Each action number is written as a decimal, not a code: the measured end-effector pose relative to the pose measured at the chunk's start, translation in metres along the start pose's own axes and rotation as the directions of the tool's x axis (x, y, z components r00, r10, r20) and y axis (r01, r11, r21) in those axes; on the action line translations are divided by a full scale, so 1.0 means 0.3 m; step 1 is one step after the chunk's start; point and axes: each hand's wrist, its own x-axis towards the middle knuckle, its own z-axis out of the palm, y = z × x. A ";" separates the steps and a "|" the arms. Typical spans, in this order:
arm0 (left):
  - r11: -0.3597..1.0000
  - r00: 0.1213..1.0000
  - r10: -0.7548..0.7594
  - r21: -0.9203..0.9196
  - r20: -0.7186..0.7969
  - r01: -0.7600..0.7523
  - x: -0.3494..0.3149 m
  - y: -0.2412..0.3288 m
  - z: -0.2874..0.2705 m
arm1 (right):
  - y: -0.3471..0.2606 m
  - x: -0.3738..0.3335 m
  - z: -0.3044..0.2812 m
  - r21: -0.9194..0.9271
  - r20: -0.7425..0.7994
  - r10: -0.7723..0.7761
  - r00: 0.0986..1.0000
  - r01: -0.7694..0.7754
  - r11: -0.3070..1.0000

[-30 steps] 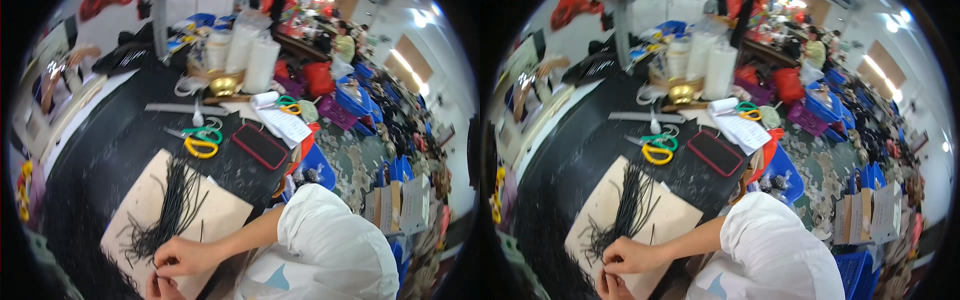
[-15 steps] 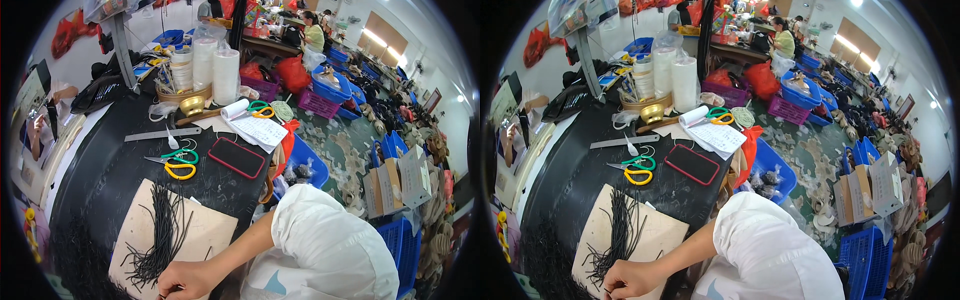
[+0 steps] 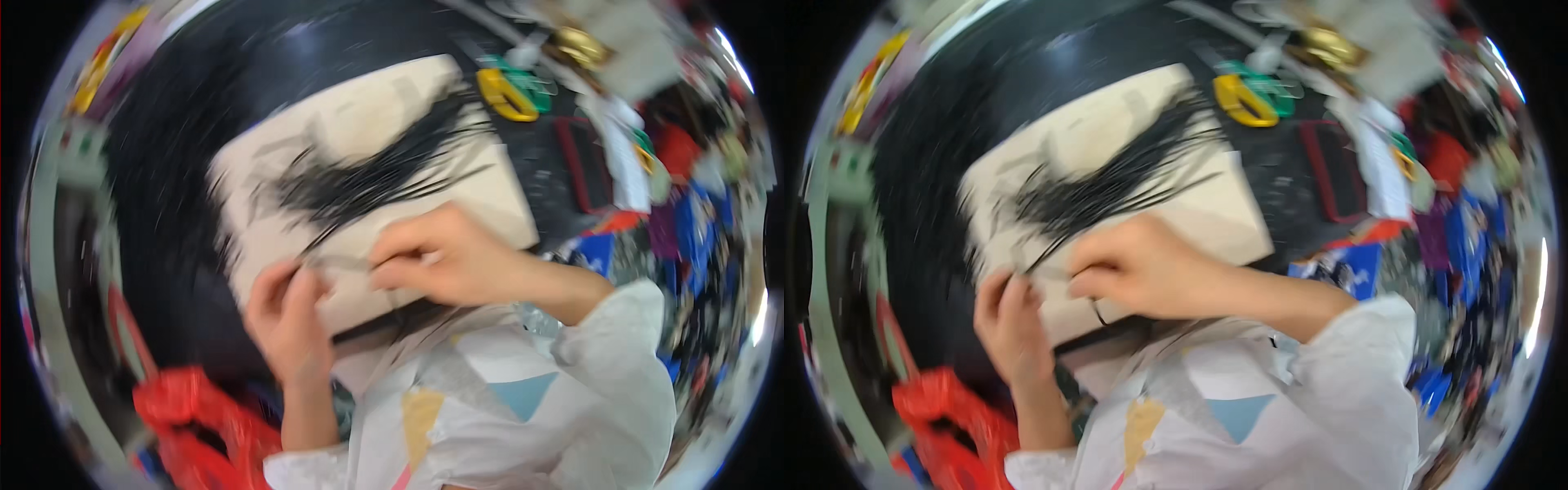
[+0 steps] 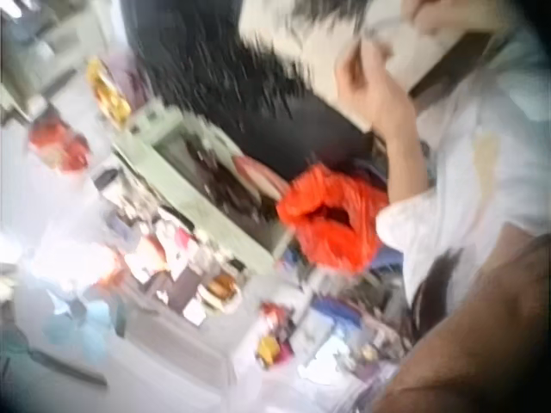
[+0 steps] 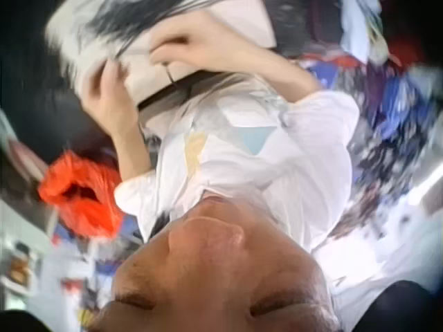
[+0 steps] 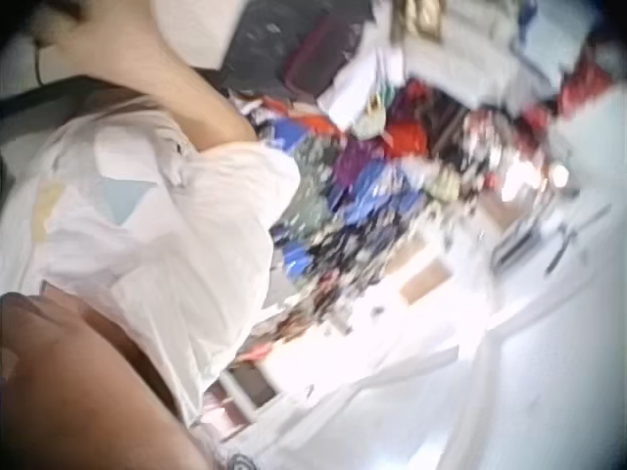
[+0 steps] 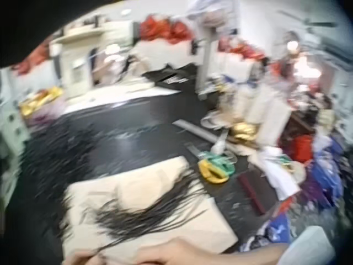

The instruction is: The recorder is assembling small black lace or strap loops by hand, tying knots and organizing finished pieces.

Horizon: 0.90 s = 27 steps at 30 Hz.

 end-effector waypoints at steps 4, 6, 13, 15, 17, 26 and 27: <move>0.985 0.992 -0.062 -0.151 0.114 0.079 -0.018 -0.039 0.012 | -0.010 0.009 0.021 0.621 0.122 0.348 0.929 -0.345 0.704; 0.987 0.992 -0.058 -0.140 0.109 0.073 -0.038 -0.052 -0.005 | 0.024 0.023 0.064 0.682 0.112 0.341 0.933 -0.322 0.657; 0.999 0.986 0.045 0.010 0.161 -0.047 -0.047 -0.086 -0.018 | 0.064 0.026 0.093 0.632 -0.067 0.403 0.913 -0.274 0.725; 0.998 0.992 -0.020 -0.062 0.123 0.028 -0.044 -0.072 -0.011 | 0.073 0.018 0.098 0.553 -0.118 0.357 0.927 -0.237 0.798; 0.995 0.990 -0.070 -0.063 0.126 0.079 -0.034 -0.074 -0.014 | 0.089 0.015 0.106 0.444 -0.155 0.273 0.949 -0.180 0.878; 0.922 0.874 -0.241 0.380 0.423 0.070 -0.043 -0.076 -0.063 | -0.010 0.167 0.102 -0.021 0.200 -0.039 0.979 0.044 0.999; 0.923 0.860 -0.243 0.381 0.450 0.061 -0.046 -0.074 -0.057 | -0.006 0.183 0.101 0.023 0.265 -0.012 0.964 0.006 1.000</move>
